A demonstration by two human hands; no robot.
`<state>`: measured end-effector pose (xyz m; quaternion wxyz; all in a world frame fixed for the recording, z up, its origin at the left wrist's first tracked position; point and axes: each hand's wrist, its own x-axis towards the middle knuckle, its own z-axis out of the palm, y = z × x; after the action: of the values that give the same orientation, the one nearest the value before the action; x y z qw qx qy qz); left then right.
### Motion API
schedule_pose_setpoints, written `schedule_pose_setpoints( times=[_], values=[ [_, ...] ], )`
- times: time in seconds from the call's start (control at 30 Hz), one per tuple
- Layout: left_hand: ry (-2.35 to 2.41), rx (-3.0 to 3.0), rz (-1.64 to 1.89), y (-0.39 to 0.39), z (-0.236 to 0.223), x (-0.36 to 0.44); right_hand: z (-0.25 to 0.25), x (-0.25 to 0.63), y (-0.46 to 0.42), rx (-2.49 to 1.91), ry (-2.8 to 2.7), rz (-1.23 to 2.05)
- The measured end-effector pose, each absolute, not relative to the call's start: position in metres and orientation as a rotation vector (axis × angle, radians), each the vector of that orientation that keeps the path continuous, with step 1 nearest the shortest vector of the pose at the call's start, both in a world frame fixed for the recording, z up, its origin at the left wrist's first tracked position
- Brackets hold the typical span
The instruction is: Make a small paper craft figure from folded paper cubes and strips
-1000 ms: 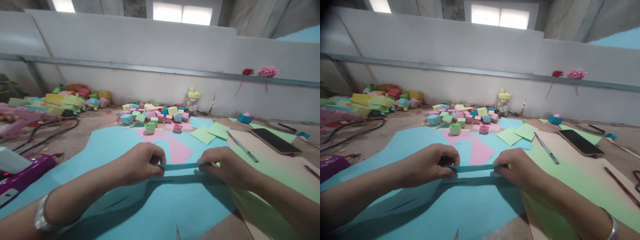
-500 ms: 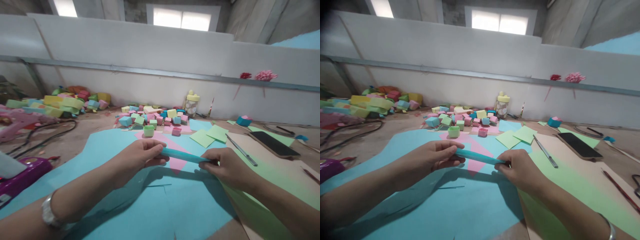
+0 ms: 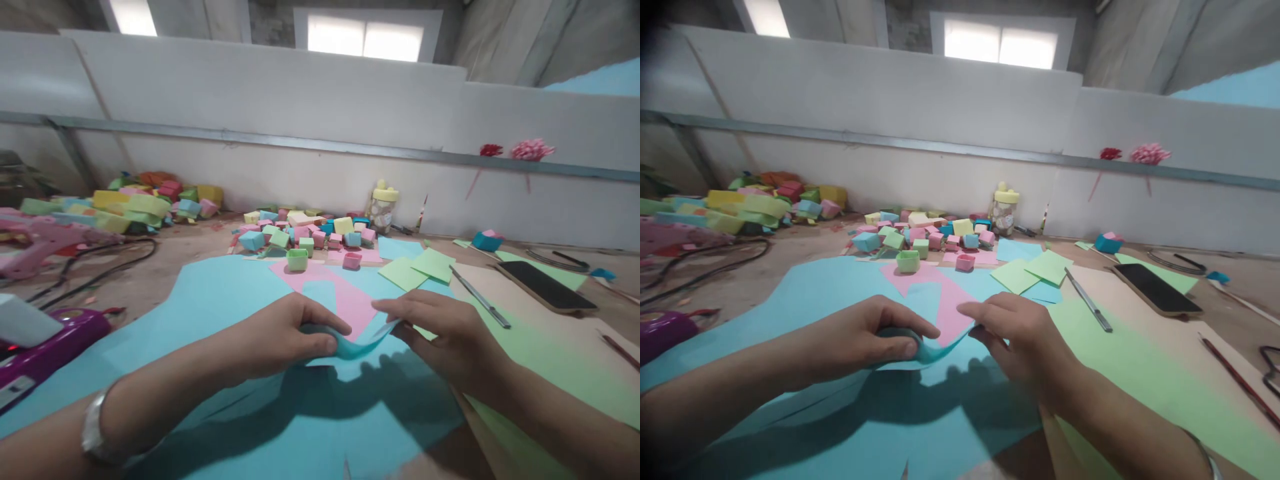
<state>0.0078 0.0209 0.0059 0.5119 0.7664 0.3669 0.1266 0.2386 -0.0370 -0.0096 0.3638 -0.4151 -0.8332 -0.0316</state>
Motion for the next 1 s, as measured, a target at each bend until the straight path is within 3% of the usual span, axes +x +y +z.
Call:
schedule_pose_setpoints(
  times=[0.2,0.33,0.57,0.8,1.0],
  values=[
    [1.020,1.781,0.447,0.021,0.004,0.011,-0.011,0.242,-0.038,-1.088,-2.033,0.279],
    [0.982,2.123,0.523,0.022,0.004,0.011,-0.014,0.239,-0.036,-1.077,-1.886,0.501],
    [0.995,2.280,0.615,0.016,0.002,0.011,-0.017,0.236,-0.033,-1.029,-1.829,0.465],
    [1.048,1.807,0.505,0.020,0.000,0.014,-0.018,0.233,-0.035,-0.950,-1.957,0.434],
    [1.105,1.744,0.474,0.017,0.001,0.014,-0.020,0.236,-0.033,-0.948,-2.078,0.364]
  ],
)
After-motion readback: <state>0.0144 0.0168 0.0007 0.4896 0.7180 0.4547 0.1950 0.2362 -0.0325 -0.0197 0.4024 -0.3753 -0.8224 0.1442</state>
